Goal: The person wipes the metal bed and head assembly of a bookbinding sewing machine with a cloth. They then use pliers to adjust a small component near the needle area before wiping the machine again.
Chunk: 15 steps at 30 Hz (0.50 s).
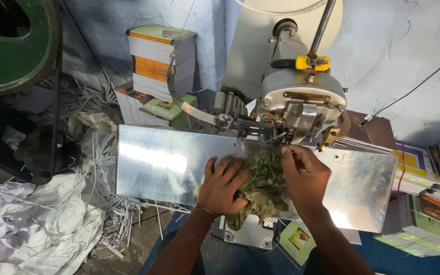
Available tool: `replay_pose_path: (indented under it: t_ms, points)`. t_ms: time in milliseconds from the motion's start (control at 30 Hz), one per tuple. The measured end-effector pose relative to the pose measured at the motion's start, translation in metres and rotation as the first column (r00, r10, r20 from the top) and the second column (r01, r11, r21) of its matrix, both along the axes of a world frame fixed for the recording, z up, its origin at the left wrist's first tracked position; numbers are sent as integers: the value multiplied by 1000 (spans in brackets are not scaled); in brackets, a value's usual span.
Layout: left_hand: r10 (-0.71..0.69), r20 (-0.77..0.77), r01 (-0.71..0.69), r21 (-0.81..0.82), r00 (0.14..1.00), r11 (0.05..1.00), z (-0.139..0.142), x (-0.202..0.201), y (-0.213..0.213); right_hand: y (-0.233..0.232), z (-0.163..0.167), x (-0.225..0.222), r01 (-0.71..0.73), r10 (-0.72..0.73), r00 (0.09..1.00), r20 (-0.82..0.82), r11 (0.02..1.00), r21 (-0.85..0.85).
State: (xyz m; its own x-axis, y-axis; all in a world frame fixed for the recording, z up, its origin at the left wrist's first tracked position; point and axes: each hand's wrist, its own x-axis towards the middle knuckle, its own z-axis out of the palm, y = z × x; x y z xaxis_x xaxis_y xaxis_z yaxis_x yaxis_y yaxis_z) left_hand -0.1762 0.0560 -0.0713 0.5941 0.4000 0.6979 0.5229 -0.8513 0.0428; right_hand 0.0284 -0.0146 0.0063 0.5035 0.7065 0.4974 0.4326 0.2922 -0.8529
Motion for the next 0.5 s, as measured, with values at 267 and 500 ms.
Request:
replay_pose_path:
  t_ms: [267, 500]
  points:
    - [0, -14, 0, -7, 1000, 1000, -2, -1, 1, 10, 5, -6, 114, -88, 952, 294, 991, -70]
    - [9, -35, -10, -29, 999, 1000, -5, 0, 3, 8, -21, 8, -42, 64, 960, 274, 995, -88]
